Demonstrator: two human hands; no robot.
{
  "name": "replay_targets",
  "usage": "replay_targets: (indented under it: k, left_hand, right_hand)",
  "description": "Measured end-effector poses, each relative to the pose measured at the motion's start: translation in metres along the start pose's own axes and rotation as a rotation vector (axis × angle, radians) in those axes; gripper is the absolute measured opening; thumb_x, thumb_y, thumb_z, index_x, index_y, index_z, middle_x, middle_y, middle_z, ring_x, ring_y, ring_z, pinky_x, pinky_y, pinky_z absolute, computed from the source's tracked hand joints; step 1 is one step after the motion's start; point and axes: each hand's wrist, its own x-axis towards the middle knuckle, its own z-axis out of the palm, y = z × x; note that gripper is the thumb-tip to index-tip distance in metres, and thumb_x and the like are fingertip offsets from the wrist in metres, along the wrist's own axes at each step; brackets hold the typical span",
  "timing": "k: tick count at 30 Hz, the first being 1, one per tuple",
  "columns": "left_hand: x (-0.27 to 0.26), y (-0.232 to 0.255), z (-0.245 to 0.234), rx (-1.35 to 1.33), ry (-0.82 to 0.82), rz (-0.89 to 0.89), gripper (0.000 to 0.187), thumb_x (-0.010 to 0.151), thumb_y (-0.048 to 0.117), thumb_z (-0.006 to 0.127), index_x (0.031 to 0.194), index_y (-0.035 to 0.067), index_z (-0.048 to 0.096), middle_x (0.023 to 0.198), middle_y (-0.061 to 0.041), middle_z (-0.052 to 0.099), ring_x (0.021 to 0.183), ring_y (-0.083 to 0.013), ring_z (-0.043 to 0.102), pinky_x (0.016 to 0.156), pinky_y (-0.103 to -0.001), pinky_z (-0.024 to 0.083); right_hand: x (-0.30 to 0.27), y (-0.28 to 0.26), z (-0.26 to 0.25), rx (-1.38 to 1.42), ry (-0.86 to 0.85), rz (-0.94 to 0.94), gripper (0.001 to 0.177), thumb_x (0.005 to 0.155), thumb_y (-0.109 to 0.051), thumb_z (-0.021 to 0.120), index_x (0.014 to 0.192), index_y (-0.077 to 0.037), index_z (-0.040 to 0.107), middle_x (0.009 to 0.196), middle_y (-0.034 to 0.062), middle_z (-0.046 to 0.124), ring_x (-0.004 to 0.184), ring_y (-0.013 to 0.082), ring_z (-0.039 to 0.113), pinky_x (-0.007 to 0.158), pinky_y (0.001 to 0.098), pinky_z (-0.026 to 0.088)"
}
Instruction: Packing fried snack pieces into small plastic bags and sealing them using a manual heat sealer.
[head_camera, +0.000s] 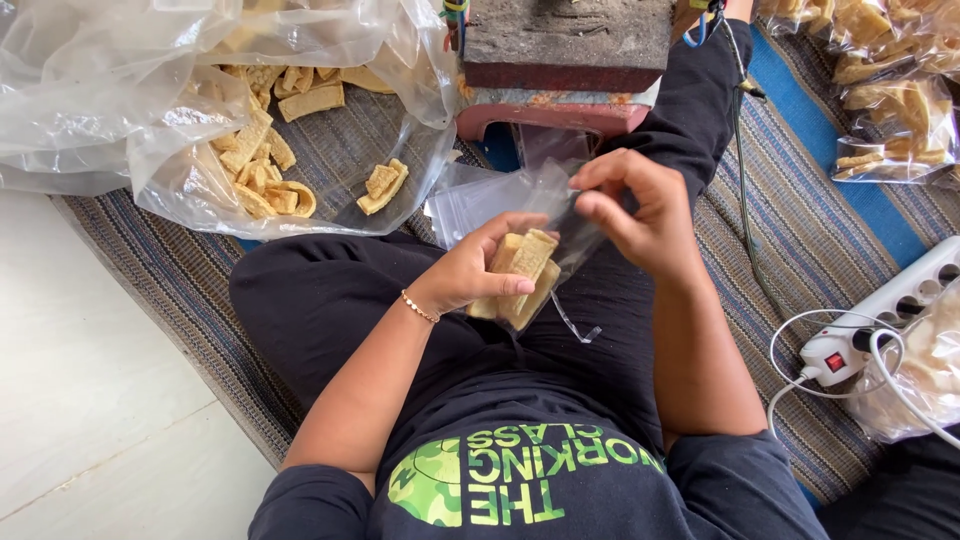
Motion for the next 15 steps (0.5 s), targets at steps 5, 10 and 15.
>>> replay_targets:
  k: [5, 10, 15]
  left_hand:
    - [0.000, -0.003, -0.010, 0.051, 0.046, 0.018, 0.078, 0.074, 0.008, 0.090, 0.145, 0.013, 0.057, 0.127, -0.008, 0.070, 0.111, -0.0126, 0.066, 0.096, -0.032, 0.058]
    - [0.003, -0.003, -0.014, 0.028, 0.125, 0.107, 0.085, 0.075, 0.003, 0.090, 0.150, 0.015, 0.052, 0.127, -0.009, 0.070, 0.113, -0.0148, 0.068, 0.098, -0.035, 0.058]
    - [0.001, -0.018, -0.013, 0.077, 0.182, 0.271, 0.088, 0.077, 0.002, 0.090, 0.154, 0.014, 0.048, 0.143, -0.013, 0.061, 0.124, -0.0182, 0.063, 0.107, -0.036, 0.052]
  right_hand:
    - [-0.004, 0.004, 0.007, -0.133, -0.093, -0.024, 0.013, 0.089, -0.011, 0.082, 0.100, -0.008, 0.075, 0.082, -0.0002, 0.074, 0.085, 0.0209, 0.071, 0.120, 0.0424, 0.029]
    - [0.010, 0.016, 0.005, 0.195, 0.324, -0.004, 0.030, 0.106, -0.012, 0.066, 0.130, 0.004, 0.060, 0.121, 0.0179, 0.067, 0.102, 0.0205, 0.066, 0.092, 0.0352, 0.058]
    - [-0.007, 0.033, 0.046, 0.612, 0.221, 0.335, 0.027, 0.093, -0.014, 0.072, 0.113, 0.004, 0.067, 0.097, 0.0119, 0.069, 0.087, 0.0149, 0.070, 0.082, 0.0337, 0.064]
